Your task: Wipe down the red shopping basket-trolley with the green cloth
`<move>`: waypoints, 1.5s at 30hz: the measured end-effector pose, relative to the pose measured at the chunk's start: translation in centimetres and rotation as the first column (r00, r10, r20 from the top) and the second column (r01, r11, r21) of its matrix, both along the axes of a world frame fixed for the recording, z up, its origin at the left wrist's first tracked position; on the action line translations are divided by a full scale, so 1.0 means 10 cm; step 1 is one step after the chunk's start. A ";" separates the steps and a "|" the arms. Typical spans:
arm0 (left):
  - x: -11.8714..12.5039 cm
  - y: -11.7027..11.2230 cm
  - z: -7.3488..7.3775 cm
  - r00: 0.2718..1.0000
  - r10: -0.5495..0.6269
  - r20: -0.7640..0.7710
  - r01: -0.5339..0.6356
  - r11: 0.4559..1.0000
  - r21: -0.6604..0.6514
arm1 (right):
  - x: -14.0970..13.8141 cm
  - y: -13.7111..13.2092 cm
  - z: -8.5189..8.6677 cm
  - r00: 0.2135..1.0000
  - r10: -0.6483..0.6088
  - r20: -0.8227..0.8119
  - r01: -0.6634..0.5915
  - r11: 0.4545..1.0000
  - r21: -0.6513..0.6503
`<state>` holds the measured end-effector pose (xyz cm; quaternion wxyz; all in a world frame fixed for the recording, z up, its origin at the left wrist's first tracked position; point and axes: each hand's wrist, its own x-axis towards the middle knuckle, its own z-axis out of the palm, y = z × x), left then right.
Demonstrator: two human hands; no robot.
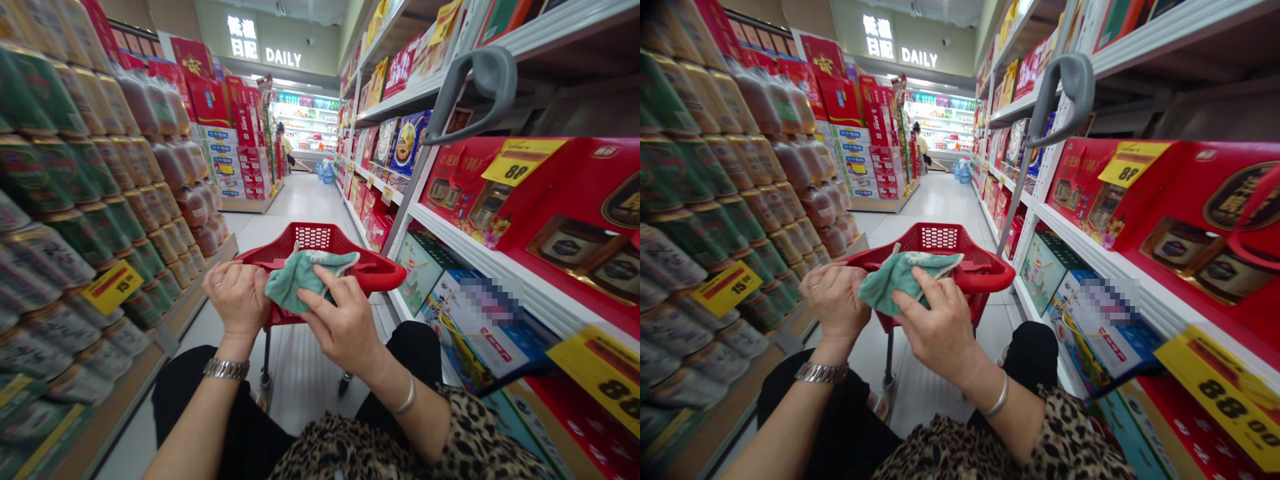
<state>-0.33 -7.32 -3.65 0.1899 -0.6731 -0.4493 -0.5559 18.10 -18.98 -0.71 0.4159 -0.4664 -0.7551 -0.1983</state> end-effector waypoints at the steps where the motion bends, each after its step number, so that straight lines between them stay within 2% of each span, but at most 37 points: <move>1: 0.00 0.00 0.00 1.000 0.004 -0.002 -0.004 1.000 0.005 | 0.01 0.00 0.01 1.000 -0.024 0.010 0.024 1.000 -0.010; 6: 0.00 -0.02 -0.01 0.999 0.009 -0.037 -0.009 1.000 -0.017 | 0.02 0.04 0.06 0.989 -0.135 0.059 0.137 0.990 -0.036; 10: -0.02 -0.02 -0.01 1.000 -0.007 -0.028 0.005 0.999 -0.054 | 0.02 0.07 0.06 0.980 -0.191 0.049 0.191 0.982 -0.005; 17: -0.01 0.00 -0.03 1.000 0.015 -0.027 -0.015 1.000 -0.011 | 0.17 0.13 -0.04 0.999 0.007 -0.034 -0.006 1.000 0.024; 21: -0.02 0.00 -0.04 1.000 -0.001 -0.031 0.000 0.999 -0.036 | 0.34 0.08 -0.08 0.993 0.042 -0.109 -0.031 0.995 0.097; 24: -0.02 -0.01 -0.04 1.000 0.003 -0.027 -0.004 0.999 -0.043 | 0.54 -0.01 -0.09 0.990 -0.040 -0.134 0.055 0.992 0.111; 27: -0.01 -0.01 -0.04 1.000 0.005 -0.024 -0.006 0.999 -0.038 | 0.80 -0.11 -0.08 0.978 -0.181 -0.103 0.190 0.978 0.085; 29: 0.00 0.00 -0.03 1.000 0.006 -0.019 -0.007 0.999 -0.032 | 0.99 -0.15 -0.08 0.945 -0.310 -0.105 0.319 0.944 0.081; 32: 0.04 -0.01 -0.02 1.000 0.012 0.003 -0.012 1.000 -0.027 | 1.24 -0.17 -0.10 0.854 -0.497 -0.153 0.511 0.857 0.065; 34: 0.07 -0.03 -0.02 1.000 0.019 0.015 -0.019 1.000 -0.024 | 1.34 -0.13 -0.12 0.811 -0.558 -0.175 0.572 0.820 0.036; 36: 0.10 -0.06 -0.02 1.000 0.024 0.014 -0.024 0.999 -0.025 | 1.35 -0.08 -0.14 0.796 -0.576 -0.187 0.588 0.809 0.013; 40: 0.15 -0.14 -0.03 1.000 0.003 -0.011 -0.004 1.000 -0.019 | 1.21 0.05 -0.13 0.818 -0.537 -0.206 0.552 0.834 0.017; 45: 0.14 -0.21 -0.02 0.999 -0.014 -0.045 0.011 0.998 -0.068 | 0.96 0.21 -0.05 0.898 -0.379 -0.222 0.382 0.924 -0.031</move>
